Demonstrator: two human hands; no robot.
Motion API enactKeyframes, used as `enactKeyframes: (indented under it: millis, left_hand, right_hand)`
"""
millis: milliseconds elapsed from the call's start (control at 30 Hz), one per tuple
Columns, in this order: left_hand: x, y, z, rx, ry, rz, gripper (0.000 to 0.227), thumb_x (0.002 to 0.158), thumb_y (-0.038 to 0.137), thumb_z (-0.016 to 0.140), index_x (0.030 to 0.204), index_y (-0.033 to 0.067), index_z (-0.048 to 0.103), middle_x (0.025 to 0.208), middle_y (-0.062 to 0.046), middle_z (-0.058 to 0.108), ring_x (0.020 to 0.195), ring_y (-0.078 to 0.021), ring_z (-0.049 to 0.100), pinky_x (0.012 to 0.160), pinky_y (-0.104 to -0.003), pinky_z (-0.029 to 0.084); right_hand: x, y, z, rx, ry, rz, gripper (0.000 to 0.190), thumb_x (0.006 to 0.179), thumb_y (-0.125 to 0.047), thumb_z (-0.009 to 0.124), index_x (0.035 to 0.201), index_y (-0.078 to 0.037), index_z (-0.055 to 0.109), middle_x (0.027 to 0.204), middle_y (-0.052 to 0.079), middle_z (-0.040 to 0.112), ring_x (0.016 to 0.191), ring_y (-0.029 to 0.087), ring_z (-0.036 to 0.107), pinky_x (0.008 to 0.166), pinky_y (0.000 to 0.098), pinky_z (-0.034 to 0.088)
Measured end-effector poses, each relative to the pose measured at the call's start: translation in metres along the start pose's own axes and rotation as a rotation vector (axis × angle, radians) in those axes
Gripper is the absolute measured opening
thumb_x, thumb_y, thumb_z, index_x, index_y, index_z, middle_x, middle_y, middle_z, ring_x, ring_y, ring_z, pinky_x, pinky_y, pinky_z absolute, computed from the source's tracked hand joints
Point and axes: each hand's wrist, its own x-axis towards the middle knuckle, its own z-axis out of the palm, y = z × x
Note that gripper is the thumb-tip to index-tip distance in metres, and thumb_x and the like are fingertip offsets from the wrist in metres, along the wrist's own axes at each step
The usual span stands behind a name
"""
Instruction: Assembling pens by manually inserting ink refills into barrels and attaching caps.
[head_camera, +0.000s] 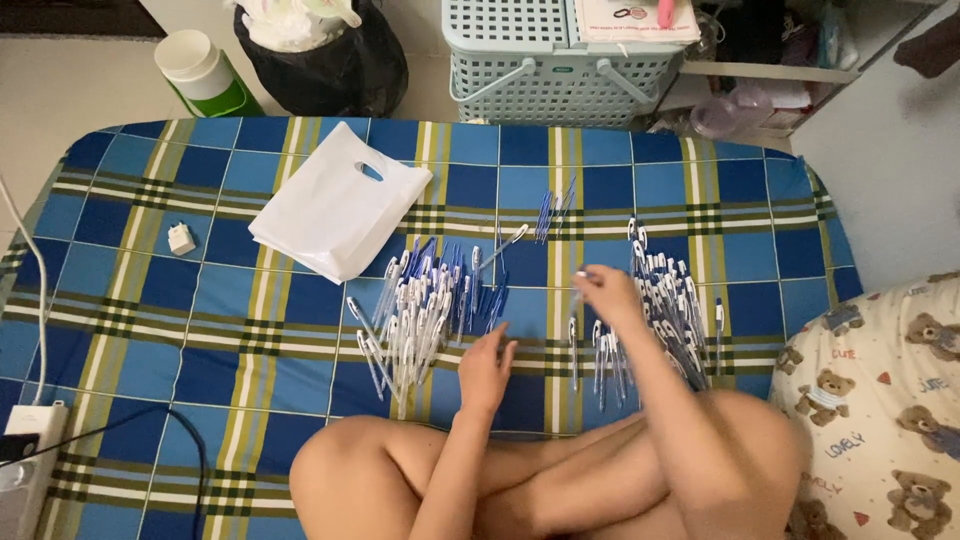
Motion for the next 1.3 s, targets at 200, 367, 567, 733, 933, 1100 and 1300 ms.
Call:
enactKeyframes:
  millis: [200,367,567,733,933,1100,1300]
  left_hand:
    - [0.013,-0.020,0.006,0.042,0.184,-0.023,0.020,0.104,0.017,0.063,0.121,0.0094,0.071,0.100,-0.009,0.074,0.091,-0.0254,0.074,0.081,-0.037,0.062]
    - [0.029,-0.037,0.021,0.169,0.282,0.056,0.019,0.103,0.015,0.063,0.119,0.0104,0.071,0.106,-0.008,0.069,0.096,-0.0238,0.070,0.079,-0.037,0.060]
    - [0.048,-0.043,0.017,0.263,0.321,0.168,0.021,0.099,0.008,0.065,0.119,0.0059,0.070,0.108,-0.012,0.068,0.098,-0.0257,0.068,0.076,-0.038,0.057]
    - [0.061,-0.066,0.031,0.340,0.371,0.200,0.023,0.089,0.009,0.074,0.112,0.0099,0.072,0.103,-0.010,0.070,0.090,-0.0264,0.068,0.071,-0.039,0.055]
    - [0.071,-0.077,0.043,0.381,0.394,0.156,0.023,0.084,0.015,0.082,0.105,0.0123,0.072,0.091,-0.006,0.069,0.077,-0.0236,0.066,0.069,-0.035,0.054]
    - [0.067,-0.075,0.043,0.348,0.385,0.044,0.019,0.090,0.016,0.073,0.109,0.0197,0.073,0.089,-0.001,0.071,0.077,-0.0211,0.070,0.065,-0.034,0.059]
    - [0.057,-0.058,0.029,0.221,0.448,-0.036,0.024,0.092,0.012,0.070,0.116,0.0132,0.070,0.093,-0.007,0.072,0.077,-0.0256,0.072,0.063,-0.038,0.060]
  right_hand:
    - [0.032,0.033,-0.066,-0.586,-0.113,0.109,0.047,0.085,-0.037,0.077,0.116,-0.003,0.079,0.106,0.029,0.076,0.108,0.051,0.070,0.089,0.0649,0.054]
    - [0.076,0.037,-0.051,-0.595,-0.061,0.079,0.042,0.087,-0.042,0.071,0.112,-0.009,0.080,0.105,0.024,0.077,0.107,0.048,0.071,0.087,0.0631,0.055]
    - [0.126,0.011,-0.008,-0.267,0.000,0.046,0.032,0.092,-0.031,0.064,0.114,-0.012,0.076,0.100,0.010,0.079,0.092,0.029,0.074,0.087,0.0495,0.057]
    - [0.161,0.010,0.019,-0.116,0.075,0.043,0.031,0.094,-0.026,0.068,0.111,-0.001,0.074,0.083,0.011,0.077,0.071,0.024,0.076,0.069,0.0419,0.061]
    - [0.189,0.009,0.037,-0.292,0.131,0.084,0.047,0.084,-0.033,0.084,0.116,-0.003,0.067,0.096,0.012,0.079,0.104,0.034,0.073,0.088,0.0514,0.060]
    - [0.200,0.022,0.038,-0.243,0.100,0.220,0.041,0.081,-0.011,0.079,0.119,-0.004,0.066,0.101,0.019,0.076,0.094,0.038,0.074,0.078,0.0508,0.063]
    - [0.143,0.007,0.033,0.125,-0.028,0.338,0.059,0.071,0.003,0.077,0.127,0.010,0.061,0.106,0.034,0.070,0.074,0.034,0.076,0.071,0.0395,0.066]
